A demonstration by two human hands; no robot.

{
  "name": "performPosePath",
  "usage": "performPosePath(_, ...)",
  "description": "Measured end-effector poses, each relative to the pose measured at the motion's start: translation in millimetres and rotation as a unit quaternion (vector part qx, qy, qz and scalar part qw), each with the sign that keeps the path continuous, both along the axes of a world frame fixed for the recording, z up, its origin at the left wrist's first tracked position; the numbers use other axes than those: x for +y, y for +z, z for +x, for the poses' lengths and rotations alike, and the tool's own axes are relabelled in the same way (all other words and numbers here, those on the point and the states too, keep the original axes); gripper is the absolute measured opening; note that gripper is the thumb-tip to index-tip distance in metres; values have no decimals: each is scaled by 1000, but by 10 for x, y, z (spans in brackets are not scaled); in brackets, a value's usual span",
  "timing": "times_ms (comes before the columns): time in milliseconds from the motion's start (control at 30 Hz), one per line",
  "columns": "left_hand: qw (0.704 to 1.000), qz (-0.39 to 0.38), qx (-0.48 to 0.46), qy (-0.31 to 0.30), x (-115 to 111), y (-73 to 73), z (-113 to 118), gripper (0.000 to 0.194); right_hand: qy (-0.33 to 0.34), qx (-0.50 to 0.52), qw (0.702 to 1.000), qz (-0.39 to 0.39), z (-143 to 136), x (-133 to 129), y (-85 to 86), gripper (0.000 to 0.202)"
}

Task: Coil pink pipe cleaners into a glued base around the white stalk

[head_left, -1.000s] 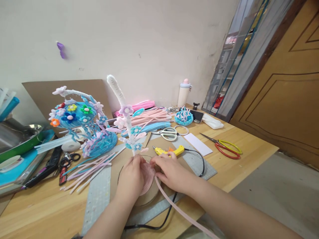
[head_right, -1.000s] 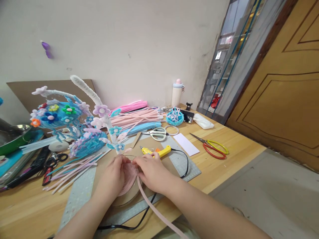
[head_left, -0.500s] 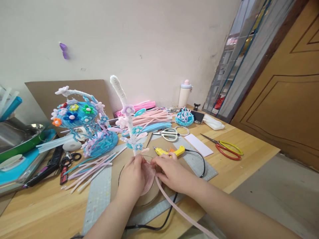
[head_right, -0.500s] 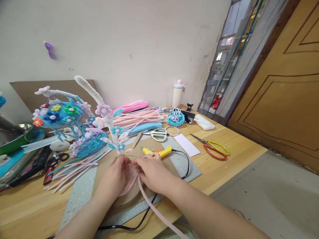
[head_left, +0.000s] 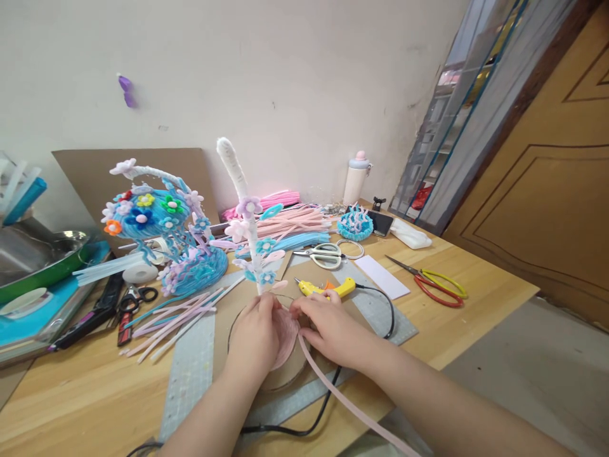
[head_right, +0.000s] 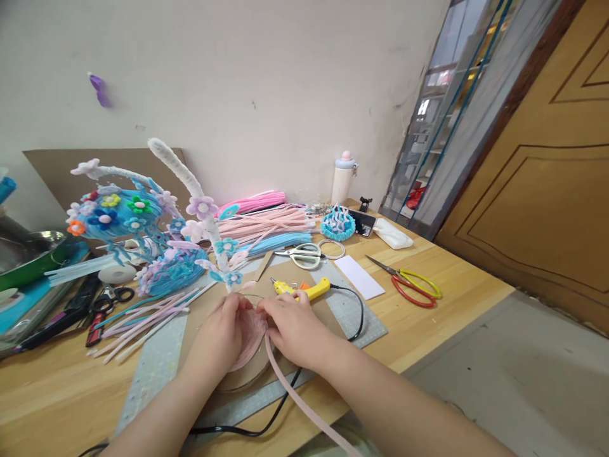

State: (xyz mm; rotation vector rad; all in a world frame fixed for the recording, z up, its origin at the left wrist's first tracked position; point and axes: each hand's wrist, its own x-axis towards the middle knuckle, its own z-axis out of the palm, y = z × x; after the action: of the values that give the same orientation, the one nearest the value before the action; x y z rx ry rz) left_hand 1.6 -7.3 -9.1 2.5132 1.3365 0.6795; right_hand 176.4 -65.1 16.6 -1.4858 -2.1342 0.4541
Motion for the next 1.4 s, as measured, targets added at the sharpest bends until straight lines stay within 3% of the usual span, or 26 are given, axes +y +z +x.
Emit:
performPosePath(700,1000,6,-12,-1,-24,3,-15,17,3,-8,1000,7,-19,2,-11,28)
performPosePath(967,999,2,-5,-33,-18,65,-18,35,-2,-23,1000,-3,-15,3,1,27)
performPosePath(1400,999,11,21,-40,-8,38,-17,27,-1,-7,1000,0,-16,2,-11,28)
